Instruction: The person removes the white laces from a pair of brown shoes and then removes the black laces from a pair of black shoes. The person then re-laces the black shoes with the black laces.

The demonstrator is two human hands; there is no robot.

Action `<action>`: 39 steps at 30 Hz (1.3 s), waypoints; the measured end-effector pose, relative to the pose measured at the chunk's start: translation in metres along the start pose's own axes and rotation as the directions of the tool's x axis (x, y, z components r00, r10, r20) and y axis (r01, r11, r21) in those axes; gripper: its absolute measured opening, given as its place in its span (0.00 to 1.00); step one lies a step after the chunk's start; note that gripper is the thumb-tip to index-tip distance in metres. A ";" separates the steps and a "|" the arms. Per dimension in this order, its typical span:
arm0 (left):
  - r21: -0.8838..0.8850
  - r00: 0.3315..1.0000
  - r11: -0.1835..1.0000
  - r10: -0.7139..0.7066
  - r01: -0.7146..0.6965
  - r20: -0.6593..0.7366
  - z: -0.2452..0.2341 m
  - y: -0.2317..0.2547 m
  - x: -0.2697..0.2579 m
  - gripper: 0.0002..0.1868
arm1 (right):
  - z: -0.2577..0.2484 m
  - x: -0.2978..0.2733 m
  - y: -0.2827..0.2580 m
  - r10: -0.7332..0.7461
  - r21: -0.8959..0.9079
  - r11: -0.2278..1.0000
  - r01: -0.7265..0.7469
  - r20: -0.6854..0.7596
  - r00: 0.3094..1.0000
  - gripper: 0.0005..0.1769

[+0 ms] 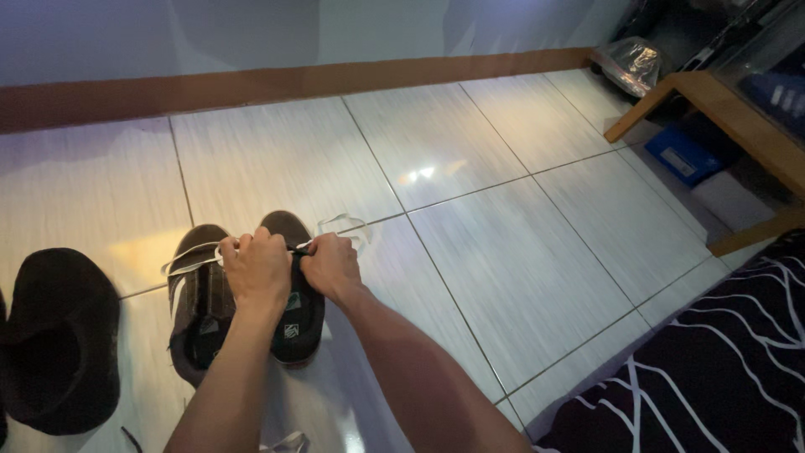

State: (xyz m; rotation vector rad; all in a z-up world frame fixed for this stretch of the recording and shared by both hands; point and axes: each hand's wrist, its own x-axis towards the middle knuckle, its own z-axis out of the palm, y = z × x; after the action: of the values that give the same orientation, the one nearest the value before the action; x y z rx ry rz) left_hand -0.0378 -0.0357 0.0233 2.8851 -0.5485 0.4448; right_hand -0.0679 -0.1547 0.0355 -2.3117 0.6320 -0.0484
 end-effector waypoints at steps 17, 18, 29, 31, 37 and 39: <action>0.025 0.993 0.998 -0.056 0.054 0.100 -0.005 0.007 -0.002 0.05 | 0.002 -0.001 -0.002 0.008 0.004 1.000 -0.007 -0.054 0.998 0.11; -0.022 0.992 0.998 -0.060 0.063 0.108 -0.005 0.006 -0.002 0.05 | 0.003 0.000 -0.001 0.008 0.006 1.000 -0.008 -0.063 0.998 0.12; -0.412 0.955 0.866 -0.214 0.283 0.207 0.009 -0.044 0.011 0.14 | 0.003 -0.006 -0.011 0.032 -0.068 0.997 -0.031 0.003 0.999 0.12; -0.389 0.976 0.901 -0.133 0.191 0.172 0.012 -0.049 0.009 0.13 | 0.002 -0.011 -0.016 -0.016 -0.096 0.995 0.013 -0.028 0.999 0.15; -0.371 0.977 0.917 -0.073 0.145 0.203 0.004 -0.054 0.009 0.11 | 0.007 -0.033 -0.037 -0.282 -0.188 0.944 0.270 -0.038 0.959 0.20; -0.343 0.968 0.926 -0.077 0.159 0.241 -0.003 -0.053 0.009 0.11 | 0.010 -0.032 -0.044 -0.137 -0.205 0.967 0.152 0.086 0.987 0.22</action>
State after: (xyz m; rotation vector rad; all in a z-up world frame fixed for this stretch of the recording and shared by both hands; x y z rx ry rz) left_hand -0.0102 0.0110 0.0226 2.6039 -0.4302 -0.0053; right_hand -0.0755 -0.1064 0.0620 -2.5500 0.4490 0.0338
